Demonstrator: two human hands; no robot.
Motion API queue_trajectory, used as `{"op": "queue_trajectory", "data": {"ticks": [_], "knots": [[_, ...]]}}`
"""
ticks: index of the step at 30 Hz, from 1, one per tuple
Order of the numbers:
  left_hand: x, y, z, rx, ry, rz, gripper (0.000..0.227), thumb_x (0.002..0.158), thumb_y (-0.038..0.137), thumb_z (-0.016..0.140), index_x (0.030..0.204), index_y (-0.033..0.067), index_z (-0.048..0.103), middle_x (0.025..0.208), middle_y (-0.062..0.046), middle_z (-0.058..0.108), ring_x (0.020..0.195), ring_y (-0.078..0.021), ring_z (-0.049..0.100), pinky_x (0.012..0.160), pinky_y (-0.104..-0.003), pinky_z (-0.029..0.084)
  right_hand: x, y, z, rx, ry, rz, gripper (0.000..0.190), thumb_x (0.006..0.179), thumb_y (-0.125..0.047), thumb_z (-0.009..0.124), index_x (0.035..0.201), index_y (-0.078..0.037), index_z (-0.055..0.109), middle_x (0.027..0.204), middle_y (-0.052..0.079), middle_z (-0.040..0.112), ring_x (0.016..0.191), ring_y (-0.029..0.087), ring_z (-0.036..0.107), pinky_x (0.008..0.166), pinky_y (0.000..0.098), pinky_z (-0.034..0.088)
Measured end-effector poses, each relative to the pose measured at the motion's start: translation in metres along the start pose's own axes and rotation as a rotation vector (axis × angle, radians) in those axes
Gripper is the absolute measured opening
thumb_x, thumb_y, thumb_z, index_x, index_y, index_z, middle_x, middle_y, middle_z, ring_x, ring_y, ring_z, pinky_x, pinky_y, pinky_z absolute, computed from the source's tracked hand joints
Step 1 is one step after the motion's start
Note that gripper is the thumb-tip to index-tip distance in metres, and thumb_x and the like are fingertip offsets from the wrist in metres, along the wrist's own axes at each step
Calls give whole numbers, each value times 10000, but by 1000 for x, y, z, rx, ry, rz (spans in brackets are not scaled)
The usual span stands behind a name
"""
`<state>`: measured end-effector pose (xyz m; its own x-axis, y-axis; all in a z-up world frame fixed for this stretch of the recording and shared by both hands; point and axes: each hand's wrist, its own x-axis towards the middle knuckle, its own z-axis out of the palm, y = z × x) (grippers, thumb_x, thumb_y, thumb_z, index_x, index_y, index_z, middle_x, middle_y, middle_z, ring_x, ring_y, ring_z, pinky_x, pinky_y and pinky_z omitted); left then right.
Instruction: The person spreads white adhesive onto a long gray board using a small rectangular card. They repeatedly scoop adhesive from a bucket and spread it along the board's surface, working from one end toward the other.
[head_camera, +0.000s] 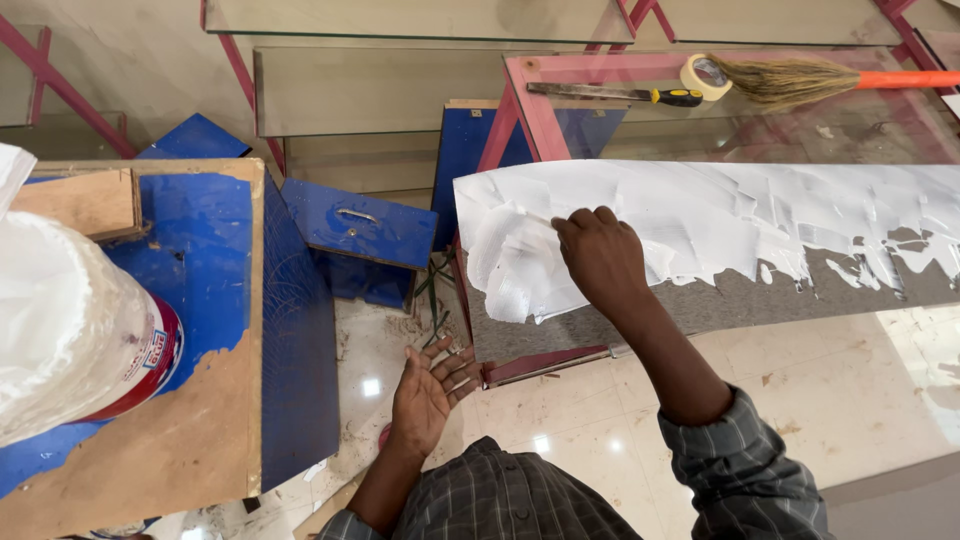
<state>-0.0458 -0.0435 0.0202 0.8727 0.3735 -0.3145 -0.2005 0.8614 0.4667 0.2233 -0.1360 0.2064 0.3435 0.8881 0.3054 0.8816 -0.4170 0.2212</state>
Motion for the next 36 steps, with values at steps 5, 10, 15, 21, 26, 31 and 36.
{"op": "queue_trajectory", "data": {"ticks": [5,10,15,21,26,31,36], "knots": [[1,5,-3,243,52,33,750,1003,630,351,1445,34,458,1319,-194,638,1184,-276,620,1012,-438,517,-20,-23,-7,-43,-122,-156,326,878,-96,645,1183,-133,753,979,22,700,904,202,613,695,356,494],[12,7,3,307,59,49,759,999,614,366,1463,18,441,1348,-166,616,1219,-267,606,1003,-432,503,-13,-32,-9,-57,-155,-209,251,852,-100,652,1082,-106,749,946,26,672,900,212,588,734,365,463],[16,5,4,309,68,49,769,989,623,380,1460,18,441,1364,-167,609,1231,-270,599,990,-435,502,-6,-41,-11,-115,-210,-238,138,853,-107,664,976,-89,724,903,36,643,901,212,579,707,360,446],[13,4,2,305,83,53,774,984,629,389,1452,15,451,1351,-160,605,1230,-267,598,991,-436,509,1,-49,-14,-135,-257,-267,57,859,-118,668,886,-88,709,884,46,633,914,218,576,709,358,439],[12,7,0,316,79,84,767,987,624,388,1453,18,447,1345,-158,610,1227,-261,601,990,-431,512,3,-52,-15,-139,-285,-273,56,872,-112,657,869,-92,709,888,45,635,923,218,577,718,358,445],[18,10,1,389,132,116,676,966,575,475,1398,58,520,1287,-118,656,1163,-222,637,947,-405,533,3,-38,-24,-105,-232,-221,148,853,-106,649,962,-114,749,911,39,666,920,223,594,753,377,476],[27,22,16,658,128,353,442,970,359,693,1264,29,667,1142,-110,672,934,-172,620,836,-322,541,-4,-14,-40,32,-178,-44,215,913,-98,646,1063,-153,789,986,10,726,923,221,628,765,392,500]]}}
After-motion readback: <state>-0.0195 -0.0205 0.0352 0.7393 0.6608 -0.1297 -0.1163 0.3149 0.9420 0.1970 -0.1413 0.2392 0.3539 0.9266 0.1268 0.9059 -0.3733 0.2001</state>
